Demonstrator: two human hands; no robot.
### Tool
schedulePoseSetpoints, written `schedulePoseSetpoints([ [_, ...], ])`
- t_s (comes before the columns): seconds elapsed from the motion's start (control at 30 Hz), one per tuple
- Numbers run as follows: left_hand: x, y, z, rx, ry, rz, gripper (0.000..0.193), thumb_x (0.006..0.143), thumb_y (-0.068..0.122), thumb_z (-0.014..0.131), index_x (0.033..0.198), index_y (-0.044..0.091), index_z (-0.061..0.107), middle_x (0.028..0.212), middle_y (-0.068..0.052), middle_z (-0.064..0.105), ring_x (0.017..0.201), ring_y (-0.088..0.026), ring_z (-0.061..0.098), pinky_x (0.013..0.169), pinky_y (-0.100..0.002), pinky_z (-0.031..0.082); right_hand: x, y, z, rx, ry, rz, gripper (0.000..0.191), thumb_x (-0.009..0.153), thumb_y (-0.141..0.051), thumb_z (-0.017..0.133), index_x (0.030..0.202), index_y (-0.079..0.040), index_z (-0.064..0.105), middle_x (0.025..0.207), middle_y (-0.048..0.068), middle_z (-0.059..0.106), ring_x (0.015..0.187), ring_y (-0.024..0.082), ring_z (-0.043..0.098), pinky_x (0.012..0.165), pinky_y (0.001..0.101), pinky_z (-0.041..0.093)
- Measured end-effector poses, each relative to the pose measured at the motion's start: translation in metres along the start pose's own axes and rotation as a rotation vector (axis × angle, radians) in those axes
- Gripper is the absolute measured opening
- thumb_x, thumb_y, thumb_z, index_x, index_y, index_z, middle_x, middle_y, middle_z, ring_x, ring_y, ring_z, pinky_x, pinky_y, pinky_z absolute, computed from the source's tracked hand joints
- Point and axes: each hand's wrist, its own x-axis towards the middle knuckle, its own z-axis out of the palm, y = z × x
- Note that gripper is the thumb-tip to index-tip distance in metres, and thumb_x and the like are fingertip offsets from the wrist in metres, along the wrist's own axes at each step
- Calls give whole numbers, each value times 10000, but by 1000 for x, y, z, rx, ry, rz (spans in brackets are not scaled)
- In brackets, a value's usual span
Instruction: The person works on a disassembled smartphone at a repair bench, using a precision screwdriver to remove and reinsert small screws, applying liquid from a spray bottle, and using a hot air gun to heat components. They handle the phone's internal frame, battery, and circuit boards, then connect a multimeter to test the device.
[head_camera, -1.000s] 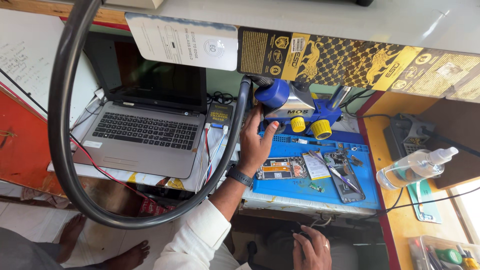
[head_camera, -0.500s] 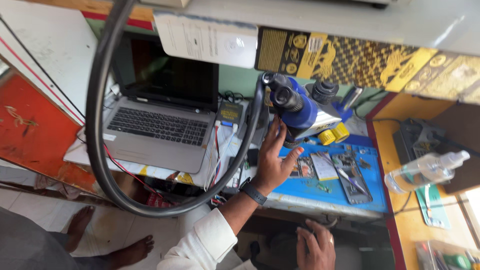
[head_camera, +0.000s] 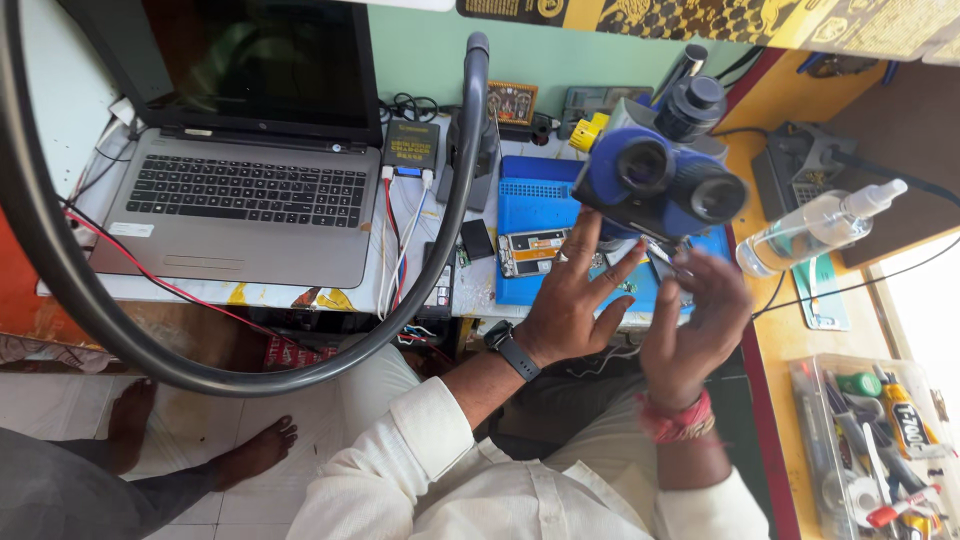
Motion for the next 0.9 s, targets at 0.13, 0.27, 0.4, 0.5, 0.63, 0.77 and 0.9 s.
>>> schedulePoseSetpoints([
  [0.13,-6,5,13,-24,-51,29,556,923,200,722,1460,163,582,1687,-358,173,1612,-539,187,1330,-597,269,17,13,-5,0,2,58,626,1071,-15,800,1502,19,347,1416,150,484,1199,195,583,991,338,610],
  [0.27,-2,11,31,-108,-102,46,396,914,205,732,1298,129,677,1642,-261,320,1568,-455,293,1299,-559,281,25,23,-14,-91,1,60,1000,975,-95,960,1584,39,178,1448,174,478,1260,220,600,978,338,620],
  [0.4,11,19,40,-115,-201,64,382,829,246,764,1180,104,714,1582,-269,387,1539,-490,336,1310,-638,290,41,30,-23,-146,50,174,1078,853,-101,982,1585,54,206,1463,183,493,1270,238,593,948,342,625],
  [0.5,19,16,37,-61,-299,103,419,796,278,794,1157,77,726,1576,-264,386,1528,-447,356,1263,-613,301,54,34,-33,-201,18,105,1031,864,-48,959,1587,42,229,1481,189,477,1252,244,567,962,347,606],
  [0.63,18,-8,16,-204,-121,9,263,886,204,753,1126,101,723,1368,-148,650,1292,-318,634,1074,-434,528,63,37,-45,-96,-50,48,961,908,31,928,1605,20,266,1517,177,427,1354,251,540,1095,357,574],
  [0.77,32,-55,-34,-193,303,-318,122,1063,199,645,1076,89,696,958,-44,786,923,-151,784,817,-304,621,60,35,-43,-66,-21,109,946,916,-5,910,1611,16,269,1518,164,424,1366,258,543,1071,358,573],
  [0.9,66,-92,-97,191,539,-394,452,934,237,744,1317,45,598,999,-99,741,795,-209,739,680,-307,586,43,20,-33,-260,62,26,924,963,26,862,1634,18,227,1553,191,390,1318,299,545,988,371,581],
])
